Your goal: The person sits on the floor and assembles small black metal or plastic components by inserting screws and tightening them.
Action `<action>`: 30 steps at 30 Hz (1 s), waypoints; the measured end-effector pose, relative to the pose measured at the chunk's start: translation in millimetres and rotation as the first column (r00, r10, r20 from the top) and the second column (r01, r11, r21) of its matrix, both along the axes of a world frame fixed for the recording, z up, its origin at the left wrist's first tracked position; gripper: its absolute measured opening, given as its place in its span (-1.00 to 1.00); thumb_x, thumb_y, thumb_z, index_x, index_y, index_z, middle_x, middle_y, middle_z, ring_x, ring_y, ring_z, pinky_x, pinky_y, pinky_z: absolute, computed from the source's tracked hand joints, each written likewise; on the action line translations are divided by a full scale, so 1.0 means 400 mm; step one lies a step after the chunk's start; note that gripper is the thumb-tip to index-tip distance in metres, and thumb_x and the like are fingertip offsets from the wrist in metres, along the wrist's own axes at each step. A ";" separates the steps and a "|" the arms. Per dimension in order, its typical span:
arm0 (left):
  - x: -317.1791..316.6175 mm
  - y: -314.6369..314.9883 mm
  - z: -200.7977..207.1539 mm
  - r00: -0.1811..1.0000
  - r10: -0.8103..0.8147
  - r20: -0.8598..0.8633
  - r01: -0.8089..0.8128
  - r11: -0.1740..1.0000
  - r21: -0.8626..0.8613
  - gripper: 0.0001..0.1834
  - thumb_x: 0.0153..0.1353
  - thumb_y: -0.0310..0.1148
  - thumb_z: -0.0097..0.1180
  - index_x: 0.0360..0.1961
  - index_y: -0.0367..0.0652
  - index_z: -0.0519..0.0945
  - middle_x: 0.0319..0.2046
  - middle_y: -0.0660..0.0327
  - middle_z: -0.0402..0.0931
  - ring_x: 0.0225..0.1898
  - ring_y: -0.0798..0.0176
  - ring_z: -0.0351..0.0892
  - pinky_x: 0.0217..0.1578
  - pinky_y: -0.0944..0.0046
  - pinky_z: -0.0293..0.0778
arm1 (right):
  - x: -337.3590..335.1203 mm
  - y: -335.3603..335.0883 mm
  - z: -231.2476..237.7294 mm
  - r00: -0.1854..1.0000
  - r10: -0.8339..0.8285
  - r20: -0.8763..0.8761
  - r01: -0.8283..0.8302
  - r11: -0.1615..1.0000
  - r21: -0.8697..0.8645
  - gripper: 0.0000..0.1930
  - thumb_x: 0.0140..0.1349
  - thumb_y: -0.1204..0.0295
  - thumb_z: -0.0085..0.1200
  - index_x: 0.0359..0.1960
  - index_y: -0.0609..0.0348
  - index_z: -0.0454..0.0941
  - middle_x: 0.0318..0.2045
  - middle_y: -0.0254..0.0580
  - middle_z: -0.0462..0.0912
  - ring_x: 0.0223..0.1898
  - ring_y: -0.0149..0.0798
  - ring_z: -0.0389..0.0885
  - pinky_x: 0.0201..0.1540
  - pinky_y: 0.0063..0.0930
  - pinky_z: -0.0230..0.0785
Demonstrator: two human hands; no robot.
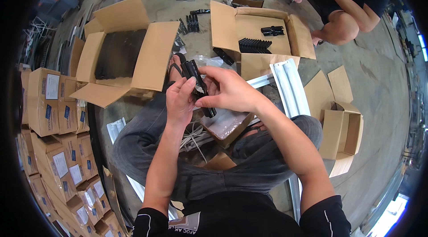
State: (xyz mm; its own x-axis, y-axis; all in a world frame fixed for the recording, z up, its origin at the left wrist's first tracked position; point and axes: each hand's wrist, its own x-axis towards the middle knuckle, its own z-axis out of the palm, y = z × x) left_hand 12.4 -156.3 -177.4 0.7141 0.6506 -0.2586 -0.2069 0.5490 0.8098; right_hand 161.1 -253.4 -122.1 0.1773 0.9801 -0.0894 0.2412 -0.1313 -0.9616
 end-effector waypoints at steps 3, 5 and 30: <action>-0.001 0.003 0.003 1.000 0.011 0.007 -0.011 1.000 0.019 -0.77 0.29 -0.27 0.22 -0.25 -0.25 0.63 -0.62 0.49 0.42 -0.70 0.66 0.21 -0.70 0.55 0.05 | 0.004 0.000 -0.010 0.994 0.030 -0.108 -0.032 0.999 -0.017 -0.24 -0.03 0.41 0.44 0.21 0.40 0.34 -0.41 -0.35 0.45 -0.41 -0.50 0.42 -0.36 -0.57 0.36; -0.002 0.005 0.004 1.000 0.024 0.008 -0.024 0.999 0.026 -0.75 0.28 -0.25 0.24 -0.27 -0.26 0.66 -0.65 0.53 0.37 -0.70 0.68 0.16 -0.69 0.53 -0.01 | 0.006 0.003 -0.009 0.990 0.049 -0.129 -0.054 0.998 -0.033 -0.21 -0.03 0.44 0.43 0.24 0.42 0.29 -0.38 -0.36 0.45 -0.37 -0.51 0.42 -0.33 -0.59 0.36; -0.062 0.111 0.120 0.950 0.308 -0.059 -0.313 0.937 -0.157 -0.54 0.35 -0.01 0.07 -0.28 -0.30 0.60 -0.77 0.53 0.17 -0.83 0.61 0.09 -0.83 0.56 0.05 | 0.091 0.277 -0.631 0.879 0.172 0.444 0.038 0.905 -0.424 -0.75 -0.02 0.41 0.08 -0.32 0.11 0.74 -0.24 0.09 0.70 -0.14 0.09 0.68 -0.03 -0.13 0.51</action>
State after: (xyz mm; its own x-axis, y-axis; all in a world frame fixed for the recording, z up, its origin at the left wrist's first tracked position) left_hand -12.3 -111.8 -129.4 0.4727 0.7858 -0.3987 -0.3629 0.5859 0.7245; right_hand 197.3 -142.5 -374.3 0.2355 0.8823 -0.4074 0.6637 -0.4523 -0.5958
